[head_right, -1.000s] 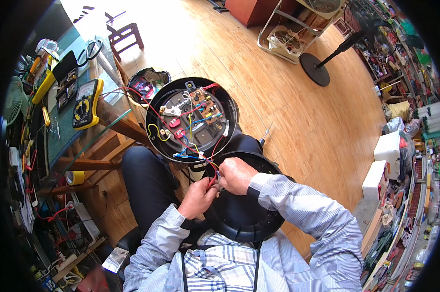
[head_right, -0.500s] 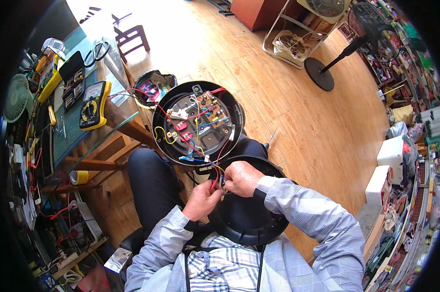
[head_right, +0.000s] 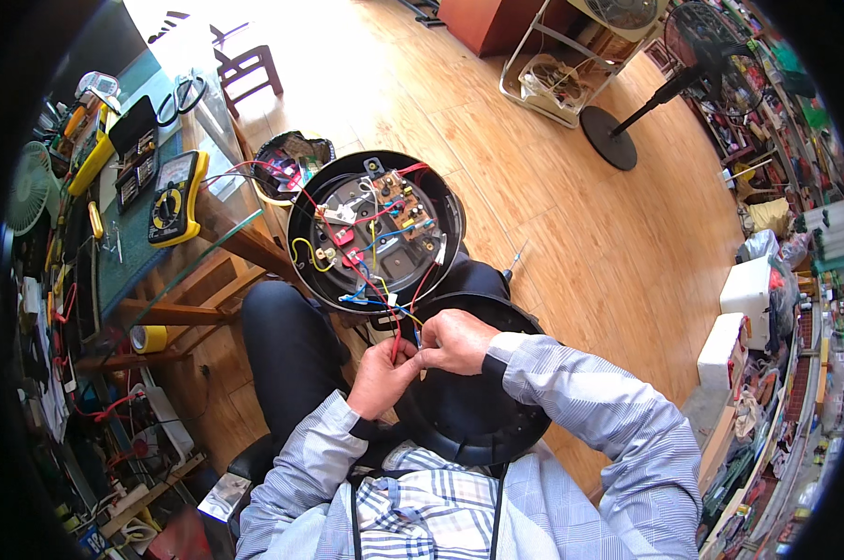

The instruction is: The person uses a cordless drill to remove screws from a circular electronic device, then manipulates internal wires and components by hand. They continue adjusting and connecting wires inside the device throughout the clip.

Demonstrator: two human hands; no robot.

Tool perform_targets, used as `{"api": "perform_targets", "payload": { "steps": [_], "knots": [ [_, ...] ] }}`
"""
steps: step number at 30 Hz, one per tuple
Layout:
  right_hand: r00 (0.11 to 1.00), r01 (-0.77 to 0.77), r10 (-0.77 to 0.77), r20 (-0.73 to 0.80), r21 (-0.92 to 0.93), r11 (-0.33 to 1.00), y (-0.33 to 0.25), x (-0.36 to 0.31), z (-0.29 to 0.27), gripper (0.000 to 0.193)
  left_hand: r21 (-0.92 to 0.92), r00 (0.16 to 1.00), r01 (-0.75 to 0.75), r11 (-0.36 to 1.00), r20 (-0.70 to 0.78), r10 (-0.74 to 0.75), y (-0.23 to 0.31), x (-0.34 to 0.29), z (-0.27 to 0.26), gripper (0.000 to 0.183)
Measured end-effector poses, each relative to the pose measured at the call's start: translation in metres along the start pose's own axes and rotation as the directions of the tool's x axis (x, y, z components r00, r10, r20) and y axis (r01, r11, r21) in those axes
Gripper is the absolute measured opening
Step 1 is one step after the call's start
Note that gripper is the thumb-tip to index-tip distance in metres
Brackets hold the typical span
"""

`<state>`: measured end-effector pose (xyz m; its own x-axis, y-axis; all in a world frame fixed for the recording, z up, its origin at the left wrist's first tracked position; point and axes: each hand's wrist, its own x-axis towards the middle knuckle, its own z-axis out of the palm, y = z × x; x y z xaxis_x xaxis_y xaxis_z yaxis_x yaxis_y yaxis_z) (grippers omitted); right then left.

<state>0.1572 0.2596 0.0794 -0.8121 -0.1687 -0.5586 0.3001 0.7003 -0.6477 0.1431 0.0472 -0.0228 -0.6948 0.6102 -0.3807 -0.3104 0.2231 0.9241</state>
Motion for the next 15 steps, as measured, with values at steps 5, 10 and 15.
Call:
{"api": "perform_targets", "payload": {
  "steps": [5,10,15],
  "knots": [
    [0.997,0.019,-0.027,-0.072,-0.100,0.995,0.005,0.004,0.008,0.026,0.079,1.000,-0.013,0.997,0.018,0.012,-0.004,0.000,0.002,0.023],
    [0.983,0.075,-0.107,-0.152,-0.202,0.976,0.010,0.001,0.016,0.024,0.045,0.999,-0.005,0.999,0.048,0.002,-0.010,0.004,0.001,0.024],
    [0.981,0.033,-0.071,-0.183,-0.204,0.978,0.004,-0.001,0.016,0.022,0.176,0.998,-0.051,0.983,0.050,0.042,0.001,0.000,-0.005,0.024]
  ]
}}
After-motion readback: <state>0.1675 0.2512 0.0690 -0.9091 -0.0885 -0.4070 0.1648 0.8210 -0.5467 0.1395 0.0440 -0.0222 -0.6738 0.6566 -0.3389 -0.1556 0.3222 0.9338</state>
